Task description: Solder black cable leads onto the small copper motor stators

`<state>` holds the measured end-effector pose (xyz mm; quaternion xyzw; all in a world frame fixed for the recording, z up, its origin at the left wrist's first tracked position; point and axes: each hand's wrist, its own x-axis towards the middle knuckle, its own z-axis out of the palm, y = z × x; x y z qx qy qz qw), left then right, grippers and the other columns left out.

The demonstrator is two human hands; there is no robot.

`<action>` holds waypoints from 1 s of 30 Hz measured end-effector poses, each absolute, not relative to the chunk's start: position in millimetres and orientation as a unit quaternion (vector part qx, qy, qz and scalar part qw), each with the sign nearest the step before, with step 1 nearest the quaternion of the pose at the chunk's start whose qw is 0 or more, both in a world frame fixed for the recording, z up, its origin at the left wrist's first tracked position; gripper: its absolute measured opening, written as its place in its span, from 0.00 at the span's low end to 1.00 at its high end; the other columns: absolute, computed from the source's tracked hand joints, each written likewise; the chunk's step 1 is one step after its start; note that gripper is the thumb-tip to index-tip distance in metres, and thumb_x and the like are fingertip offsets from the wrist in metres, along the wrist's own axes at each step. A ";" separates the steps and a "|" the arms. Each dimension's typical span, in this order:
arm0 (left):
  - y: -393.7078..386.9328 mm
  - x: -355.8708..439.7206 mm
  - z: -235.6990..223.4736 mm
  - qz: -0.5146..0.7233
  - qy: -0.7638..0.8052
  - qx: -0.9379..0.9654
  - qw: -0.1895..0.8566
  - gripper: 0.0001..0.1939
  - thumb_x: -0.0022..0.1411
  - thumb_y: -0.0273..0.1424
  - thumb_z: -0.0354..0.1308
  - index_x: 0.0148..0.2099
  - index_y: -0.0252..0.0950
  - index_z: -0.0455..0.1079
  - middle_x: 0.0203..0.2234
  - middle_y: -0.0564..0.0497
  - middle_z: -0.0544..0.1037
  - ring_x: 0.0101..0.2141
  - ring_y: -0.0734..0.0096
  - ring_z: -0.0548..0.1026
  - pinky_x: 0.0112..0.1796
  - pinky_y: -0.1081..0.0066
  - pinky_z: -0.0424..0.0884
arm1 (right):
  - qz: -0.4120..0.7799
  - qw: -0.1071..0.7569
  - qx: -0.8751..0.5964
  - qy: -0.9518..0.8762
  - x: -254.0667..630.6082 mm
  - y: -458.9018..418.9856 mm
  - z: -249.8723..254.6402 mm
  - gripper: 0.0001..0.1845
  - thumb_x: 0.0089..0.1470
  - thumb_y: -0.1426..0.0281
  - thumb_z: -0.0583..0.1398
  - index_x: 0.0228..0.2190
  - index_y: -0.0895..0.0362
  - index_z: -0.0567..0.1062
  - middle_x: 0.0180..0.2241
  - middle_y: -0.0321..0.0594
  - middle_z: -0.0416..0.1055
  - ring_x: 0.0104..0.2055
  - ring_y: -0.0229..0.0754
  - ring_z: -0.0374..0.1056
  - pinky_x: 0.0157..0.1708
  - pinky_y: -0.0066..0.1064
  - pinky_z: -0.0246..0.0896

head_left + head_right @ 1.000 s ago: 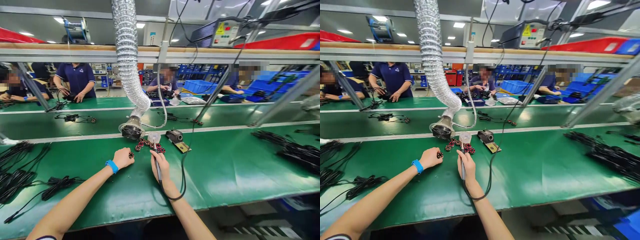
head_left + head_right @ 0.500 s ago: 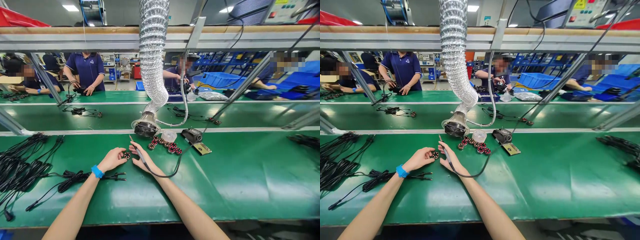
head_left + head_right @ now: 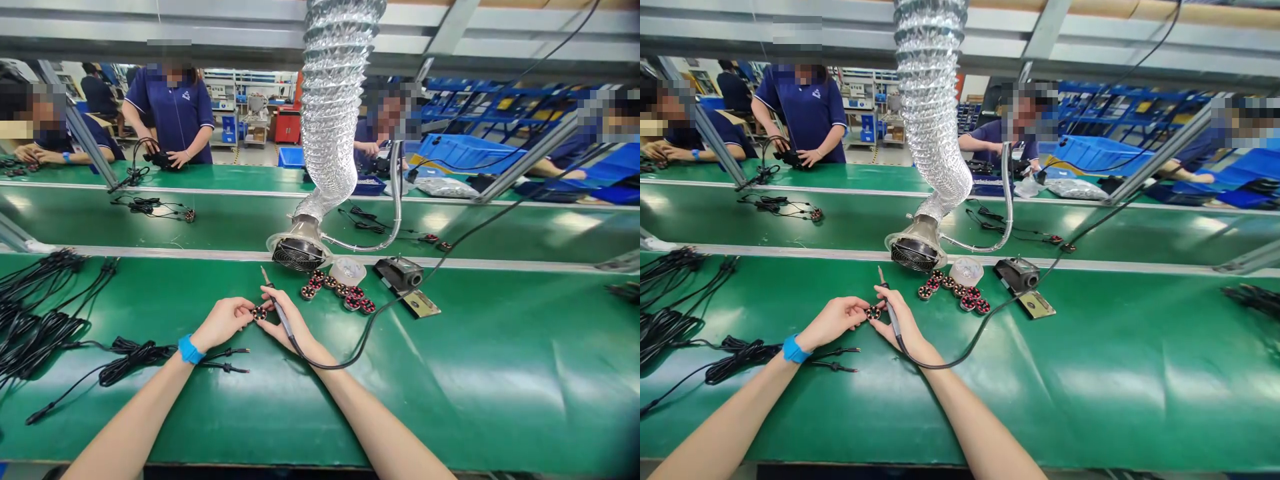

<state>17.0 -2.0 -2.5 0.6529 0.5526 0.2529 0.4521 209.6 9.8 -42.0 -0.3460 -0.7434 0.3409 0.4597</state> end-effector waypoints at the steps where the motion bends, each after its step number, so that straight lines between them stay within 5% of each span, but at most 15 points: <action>1: -1.6 16.1 -3.9 0.251 0.558 0.649 0.452 0.21 0.56 0.39 0.56 0.47 0.30 0.74 0.30 0.47 0.78 0.26 0.70 0.73 0.29 0.71 0.70 | 0.344 0.453 -0.346 -0.746 210.6 9.5 -41.7 0.36 0.49 0.77 0.66 0.58 0.50 0.65 0.47 0.42 0.68 0.43 0.38 0.72 0.51 0.35 0.68; 8: -1.0 12.9 -6.7 0.243 0.576 0.646 0.437 0.17 0.57 0.42 0.55 0.36 0.32 0.74 0.21 0.52 0.73 0.19 0.73 0.70 0.23 0.73 0.67 | 0.403 0.436 -0.319 -0.738 211.8 11.3 -46.2 0.36 0.51 0.78 0.65 0.58 0.47 0.63 0.53 0.42 0.67 0.49 0.41 0.72 0.57 0.39 0.62; 18: 1.3 22.8 2.1 0.372 0.549 0.523 0.535 0.14 0.53 0.41 0.59 0.29 0.34 0.66 0.16 0.57 0.66 0.16 0.79 0.62 0.18 0.78 0.60 | 0.379 0.435 -0.320 -0.751 213.5 13.5 -52.7 0.29 0.53 0.73 0.67 0.55 0.50 0.68 0.46 0.40 0.70 0.48 0.41 0.71 0.54 0.38 0.67; 24: -2.1 17.9 0.6 0.319 0.568 0.618 0.441 0.17 0.57 0.44 0.56 0.37 0.34 0.71 0.21 0.54 0.71 0.20 0.74 0.67 0.20 0.75 0.63 | 0.378 0.450 -0.312 -0.746 213.1 15.2 -55.1 0.33 0.50 0.75 0.68 0.55 0.48 0.67 0.46 0.39 0.68 0.45 0.40 0.72 0.52 0.37 0.68; 30: -5.4 13.5 1.1 0.242 0.550 0.741 0.299 0.12 0.59 0.37 0.52 0.30 0.36 0.71 0.24 0.52 0.74 0.25 0.71 0.67 0.28 0.72 0.62 | 0.364 0.468 -0.309 -0.744 213.0 15.3 -58.6 0.35 0.48 0.73 0.70 0.56 0.48 0.67 0.45 0.38 0.67 0.43 0.39 0.72 0.49 0.34 0.69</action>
